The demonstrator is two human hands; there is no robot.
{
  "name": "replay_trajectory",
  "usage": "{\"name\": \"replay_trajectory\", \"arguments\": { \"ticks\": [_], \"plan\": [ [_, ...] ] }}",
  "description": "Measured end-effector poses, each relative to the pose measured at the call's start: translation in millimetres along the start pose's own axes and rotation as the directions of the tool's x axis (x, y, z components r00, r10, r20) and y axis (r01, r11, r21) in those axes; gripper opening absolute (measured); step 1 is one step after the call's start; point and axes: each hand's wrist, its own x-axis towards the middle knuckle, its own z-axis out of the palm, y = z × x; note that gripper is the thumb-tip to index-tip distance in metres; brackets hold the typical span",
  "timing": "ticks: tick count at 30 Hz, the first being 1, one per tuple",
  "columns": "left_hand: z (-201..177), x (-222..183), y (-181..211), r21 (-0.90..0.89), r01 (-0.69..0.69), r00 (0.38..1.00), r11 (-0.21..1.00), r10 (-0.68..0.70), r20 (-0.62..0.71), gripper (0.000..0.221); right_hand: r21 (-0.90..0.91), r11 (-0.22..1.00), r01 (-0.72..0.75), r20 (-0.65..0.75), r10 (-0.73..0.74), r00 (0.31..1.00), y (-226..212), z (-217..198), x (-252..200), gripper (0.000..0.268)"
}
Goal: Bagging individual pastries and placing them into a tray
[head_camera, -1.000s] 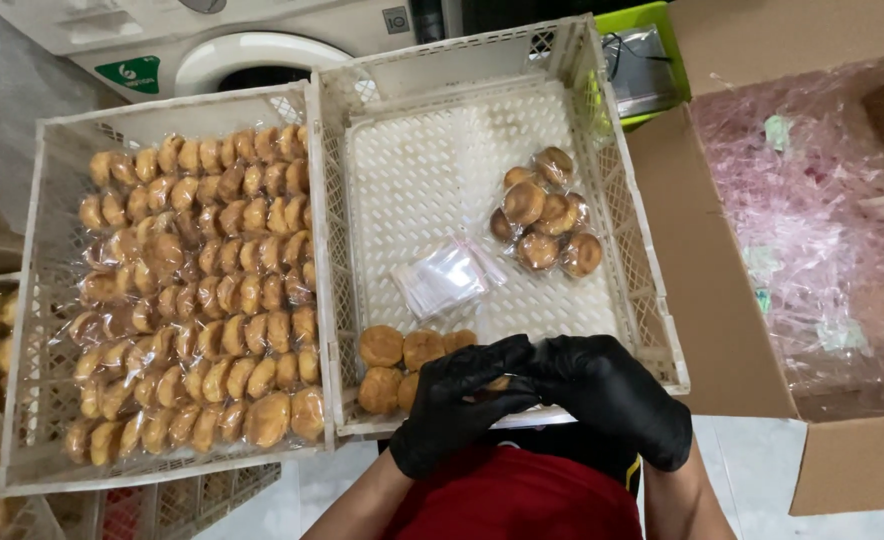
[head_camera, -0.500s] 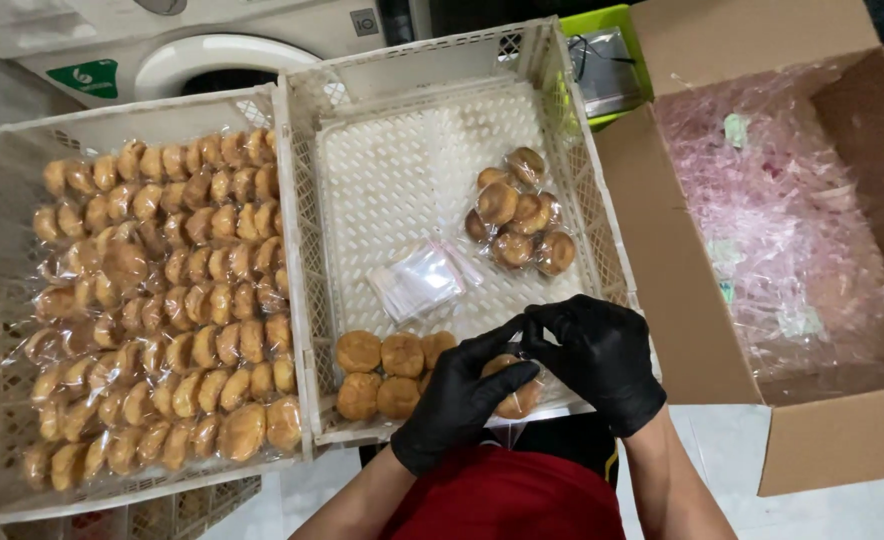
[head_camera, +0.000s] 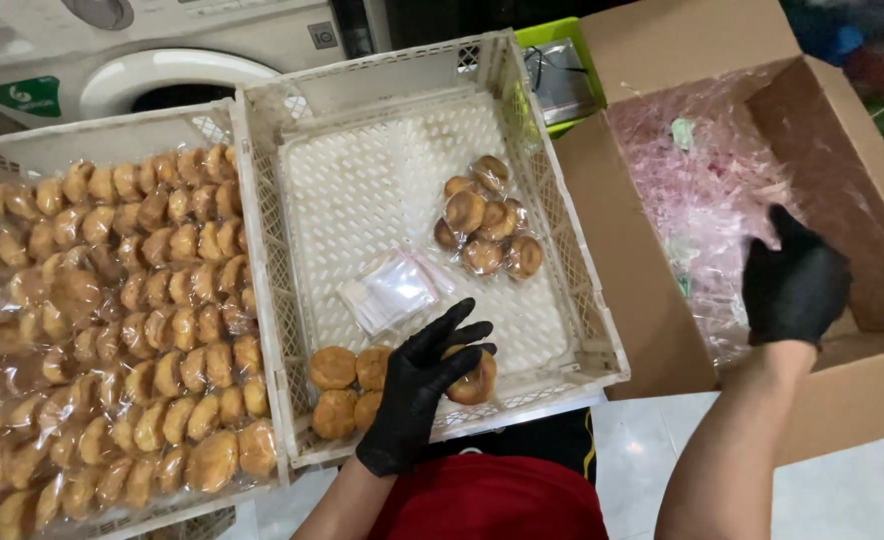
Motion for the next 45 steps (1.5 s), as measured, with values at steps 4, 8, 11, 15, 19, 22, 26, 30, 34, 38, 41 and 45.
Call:
{"name": "replay_trajectory", "arguments": {
  "ticks": [4, 8, 11, 15, 19, 22, 26, 30, 34, 38, 41, 45],
  "plan": [
    [-7.6, 17.9, -19.5, -0.217, 0.003, 0.999, 0.976, -0.012, -0.039, 0.065, 0.032, 0.995, 0.093, -0.249, -0.082, 0.965, -46.6, 24.6, -34.4, 0.036],
    [-9.3, 12.5, -22.1, -0.279, -0.054, 0.997, 0.959, 0.065, 0.031, 0.068, 0.037, 0.989, 0.142, 0.266, -0.147, 0.953, -88.4, 65.4, -92.4, 0.020],
    [-22.5, 26.0, -57.1, -0.379, -0.074, 0.995, 0.922, 0.095, 0.038, 0.053, 0.315, 0.949, 0.015, 0.426, -0.155, 0.891, -67.7, 113.5, -118.3, 0.012],
    [-15.1, 18.5, -46.4, -0.215, -0.112, 0.994, 0.970, 0.107, -0.032, 0.037, 0.313, 0.928, -0.203, 0.525, 0.009, 0.851, -53.7, 154.9, -134.5, 0.033],
    [-12.2, 8.8, -25.3, -0.195, -0.130, 0.988, 0.972, 0.112, -0.102, 0.034, 0.394, 0.838, -0.377, 0.543, 0.119, 0.831, -42.2, 163.7, -136.4, 0.043],
    [-12.0, 3.3, -13.4, -0.175, -0.098, 0.987, 0.980, 0.073, -0.144, 0.033, 0.431, 0.804, -0.410, 0.569, 0.111, 0.815, -37.8, 165.7, -141.1, 0.039],
    [-23.8, -1.5, -8.0, -0.060, -0.148, 0.987, 0.987, 0.151, 0.055, 0.030, 0.459, 0.873, -0.163, 0.711, -0.251, 0.657, -29.3, 164.1, -138.0, 0.015],
    [-40.4, -9.9, -1.9, 0.026, -0.196, 0.960, 0.980, 0.187, 0.208, 0.031, 0.440, 0.891, -0.111, 0.699, -0.262, 0.665, -29.0, 162.6, -130.2, 0.012],
    [-65.3, 11.7, 7.4, 0.341, -0.319, 0.933, 0.884, 0.230, 0.277, 0.034, 0.377, 0.926, 0.010, 0.673, -0.281, 0.684, -34.4, 163.1, -118.6, 0.009],
    [-101.5, 69.4, 22.7, 0.959, -0.060, 0.973, 0.275, 0.229, -0.005, 0.038, 0.227, 0.962, 0.150, 0.468, -0.243, 0.849, -90.2, 175.9, -111.3, 0.011],
    [-131.0, 120.3, -1.4, 1.000, 0.008, 0.996, 0.002, 0.093, -0.008, 0.043, 0.084, 0.932, 0.352, 0.617, -0.326, 0.716, -116.5, 206.3, -132.2, 0.005],
    [-136.7, 135.2, -3.7, 0.994, 0.051, 0.999, -0.101, 0.017, -0.049, 0.057, -0.304, 0.893, 0.333, 0.826, 0.072, 0.560, -88.4, 258.0, -165.8, 0.024]
  ]
}}
